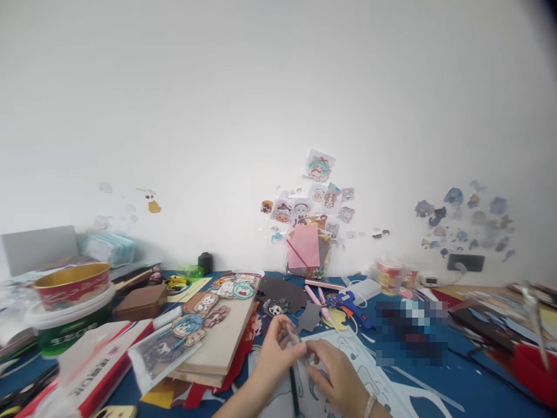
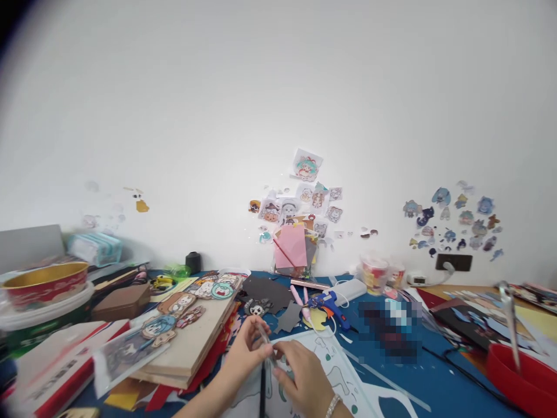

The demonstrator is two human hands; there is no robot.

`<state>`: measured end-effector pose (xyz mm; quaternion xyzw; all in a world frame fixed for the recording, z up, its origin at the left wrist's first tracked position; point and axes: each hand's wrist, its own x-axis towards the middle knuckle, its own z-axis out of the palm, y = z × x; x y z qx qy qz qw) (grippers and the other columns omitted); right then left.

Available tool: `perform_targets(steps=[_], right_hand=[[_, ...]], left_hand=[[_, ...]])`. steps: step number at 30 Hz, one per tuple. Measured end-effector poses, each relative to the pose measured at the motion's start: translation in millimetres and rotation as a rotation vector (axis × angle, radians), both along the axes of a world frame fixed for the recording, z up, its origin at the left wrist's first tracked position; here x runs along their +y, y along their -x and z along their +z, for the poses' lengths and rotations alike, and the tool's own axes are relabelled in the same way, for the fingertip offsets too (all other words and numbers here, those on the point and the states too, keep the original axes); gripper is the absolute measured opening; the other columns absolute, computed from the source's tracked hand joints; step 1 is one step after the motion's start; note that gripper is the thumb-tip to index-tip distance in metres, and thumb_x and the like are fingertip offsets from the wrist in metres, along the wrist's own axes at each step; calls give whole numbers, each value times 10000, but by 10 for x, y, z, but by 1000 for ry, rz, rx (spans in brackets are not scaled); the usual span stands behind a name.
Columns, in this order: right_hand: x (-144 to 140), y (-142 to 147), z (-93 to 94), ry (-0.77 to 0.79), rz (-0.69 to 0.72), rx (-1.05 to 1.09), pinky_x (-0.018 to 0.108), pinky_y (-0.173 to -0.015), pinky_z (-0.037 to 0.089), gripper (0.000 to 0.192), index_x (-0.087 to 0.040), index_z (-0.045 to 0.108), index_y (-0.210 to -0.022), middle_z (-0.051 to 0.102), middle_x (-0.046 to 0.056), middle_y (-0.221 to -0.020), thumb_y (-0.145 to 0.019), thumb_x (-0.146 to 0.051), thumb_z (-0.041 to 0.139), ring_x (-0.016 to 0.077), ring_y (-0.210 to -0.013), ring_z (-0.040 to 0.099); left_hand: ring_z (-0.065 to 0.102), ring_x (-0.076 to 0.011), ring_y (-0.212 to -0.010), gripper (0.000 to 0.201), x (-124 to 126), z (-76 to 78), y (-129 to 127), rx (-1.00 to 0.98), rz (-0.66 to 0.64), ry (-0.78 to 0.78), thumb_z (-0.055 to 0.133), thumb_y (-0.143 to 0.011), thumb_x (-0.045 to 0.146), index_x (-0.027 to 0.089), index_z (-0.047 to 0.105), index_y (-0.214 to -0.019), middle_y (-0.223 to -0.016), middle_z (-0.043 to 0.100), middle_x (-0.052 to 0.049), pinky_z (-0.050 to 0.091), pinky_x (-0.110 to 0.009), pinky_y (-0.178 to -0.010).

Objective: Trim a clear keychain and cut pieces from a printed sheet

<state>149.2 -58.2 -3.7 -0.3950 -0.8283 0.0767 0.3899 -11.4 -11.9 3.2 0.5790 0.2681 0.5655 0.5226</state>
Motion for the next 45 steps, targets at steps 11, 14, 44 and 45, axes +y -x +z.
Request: perform_targets(steps=[11, 14, 44, 45], right_hand=[[91, -12, -45, 106, -297, 138, 285, -660, 459, 368, -180, 586, -928, 638, 102, -833, -898, -314, 245, 217, -773, 598], [92, -1, -34, 173, -322, 124, 290, -649, 458, 401, -182, 585, -922, 642, 111, -849, -899, -336, 215, 221, -769, 597], [179, -46, -130, 260, -338, 145, 252, -734, 460, 442, -186, 573, -1062, 645, 111, -1003, -892, -413, 234, 214, -908, 598], [180, -45, -130, 257, -341, 151, 250, -731, 460, 438, -186, 573, -1062, 647, 109, -1000, -891, -412, 238, 213, -902, 600]], left_hand=[[461, -234, -1111, 272, -440, 544, 186, 930, 510, -741, 401, -827, 245, 224, 545, -1057, -1152, 544, -96, 282, -468, -1005], [472, -281, -1081, 250, -462, 833, 450, 1198, 830, -788, 409, -821, 269, 185, 595, -966, -1120, 560, -123, 273, -510, -983], [339, -301, -1251, 887, -268, 988, 1660, 1367, 372, 13, 601, -591, 405, 261, 199, -1368, -1467, 145, -60, 380, -380, -940], [339, -297, -1252, 880, -265, 990, 1694, 1349, 362, 8, 606, -587, 383, 262, 213, -1365, -1466, 150, -51, 377, -375, -946]])
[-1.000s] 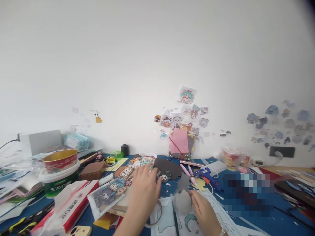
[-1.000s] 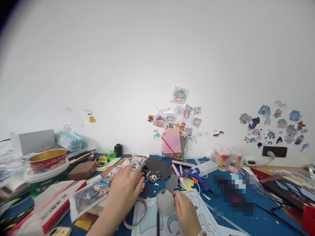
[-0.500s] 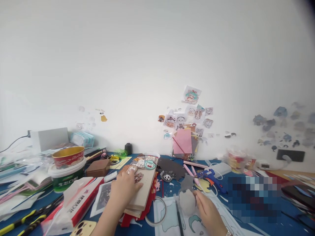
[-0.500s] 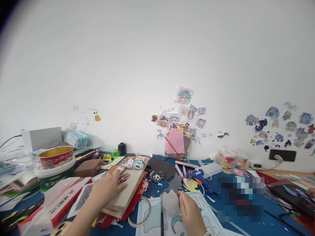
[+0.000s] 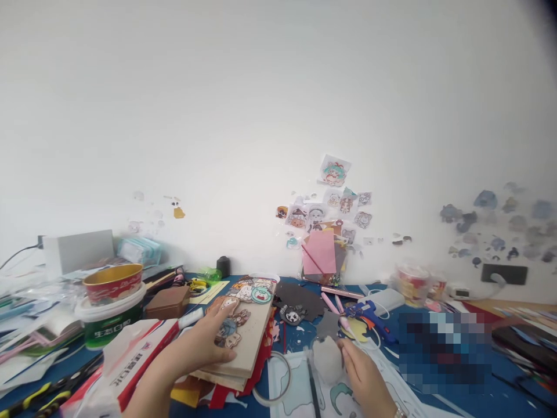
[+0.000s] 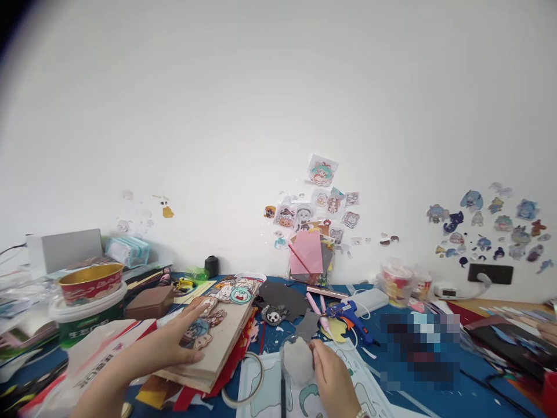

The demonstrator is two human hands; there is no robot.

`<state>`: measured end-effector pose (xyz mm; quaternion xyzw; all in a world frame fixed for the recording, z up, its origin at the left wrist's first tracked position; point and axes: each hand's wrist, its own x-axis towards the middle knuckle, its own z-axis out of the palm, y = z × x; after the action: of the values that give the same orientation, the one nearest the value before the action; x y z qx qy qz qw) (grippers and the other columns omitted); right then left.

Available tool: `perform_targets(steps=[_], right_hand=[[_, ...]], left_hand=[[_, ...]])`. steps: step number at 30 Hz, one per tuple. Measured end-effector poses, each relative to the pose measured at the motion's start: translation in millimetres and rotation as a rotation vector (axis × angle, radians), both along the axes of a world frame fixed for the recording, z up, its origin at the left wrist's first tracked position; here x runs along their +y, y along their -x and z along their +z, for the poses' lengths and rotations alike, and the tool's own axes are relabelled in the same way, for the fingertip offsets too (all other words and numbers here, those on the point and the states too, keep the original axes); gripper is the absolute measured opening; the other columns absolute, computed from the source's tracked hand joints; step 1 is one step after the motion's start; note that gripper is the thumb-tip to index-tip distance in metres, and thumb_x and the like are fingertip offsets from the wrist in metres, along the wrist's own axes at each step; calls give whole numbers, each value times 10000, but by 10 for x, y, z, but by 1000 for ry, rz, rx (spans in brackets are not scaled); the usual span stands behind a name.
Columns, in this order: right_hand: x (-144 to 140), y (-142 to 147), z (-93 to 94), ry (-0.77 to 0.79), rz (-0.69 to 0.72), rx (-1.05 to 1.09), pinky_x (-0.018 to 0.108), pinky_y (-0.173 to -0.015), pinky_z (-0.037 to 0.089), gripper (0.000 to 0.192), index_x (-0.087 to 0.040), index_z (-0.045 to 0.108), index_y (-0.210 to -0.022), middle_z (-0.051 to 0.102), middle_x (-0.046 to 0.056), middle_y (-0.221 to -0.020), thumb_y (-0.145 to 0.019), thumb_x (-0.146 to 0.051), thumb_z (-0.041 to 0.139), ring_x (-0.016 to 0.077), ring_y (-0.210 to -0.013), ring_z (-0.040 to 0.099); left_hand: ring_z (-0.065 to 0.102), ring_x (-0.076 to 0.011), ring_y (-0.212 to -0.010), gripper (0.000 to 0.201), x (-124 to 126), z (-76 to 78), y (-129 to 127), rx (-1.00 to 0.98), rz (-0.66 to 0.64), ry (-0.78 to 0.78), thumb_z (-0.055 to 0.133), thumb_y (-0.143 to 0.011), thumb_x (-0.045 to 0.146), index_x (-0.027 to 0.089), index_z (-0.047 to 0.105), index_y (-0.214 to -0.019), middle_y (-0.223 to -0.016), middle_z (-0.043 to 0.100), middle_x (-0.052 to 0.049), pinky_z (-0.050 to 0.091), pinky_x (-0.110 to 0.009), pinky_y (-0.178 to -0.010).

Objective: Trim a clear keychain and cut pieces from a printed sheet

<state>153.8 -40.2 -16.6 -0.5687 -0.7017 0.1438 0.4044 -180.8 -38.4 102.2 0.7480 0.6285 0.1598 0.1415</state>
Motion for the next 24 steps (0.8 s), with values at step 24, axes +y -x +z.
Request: perform_targets(steps=[24], right_hand=[[-45, 58, 53, -11, 43, -50, 280, -592, 407, 377, -200, 543, -836, 600, 71, -712, -906, -367, 213, 204, -672, 564]], left_hand=[[590, -267, -961, 484, 420, -197, 282, -573, 39, -164, 525, -671, 393, 142, 589, -1079, -1017, 657, -103, 457, -362, -822]])
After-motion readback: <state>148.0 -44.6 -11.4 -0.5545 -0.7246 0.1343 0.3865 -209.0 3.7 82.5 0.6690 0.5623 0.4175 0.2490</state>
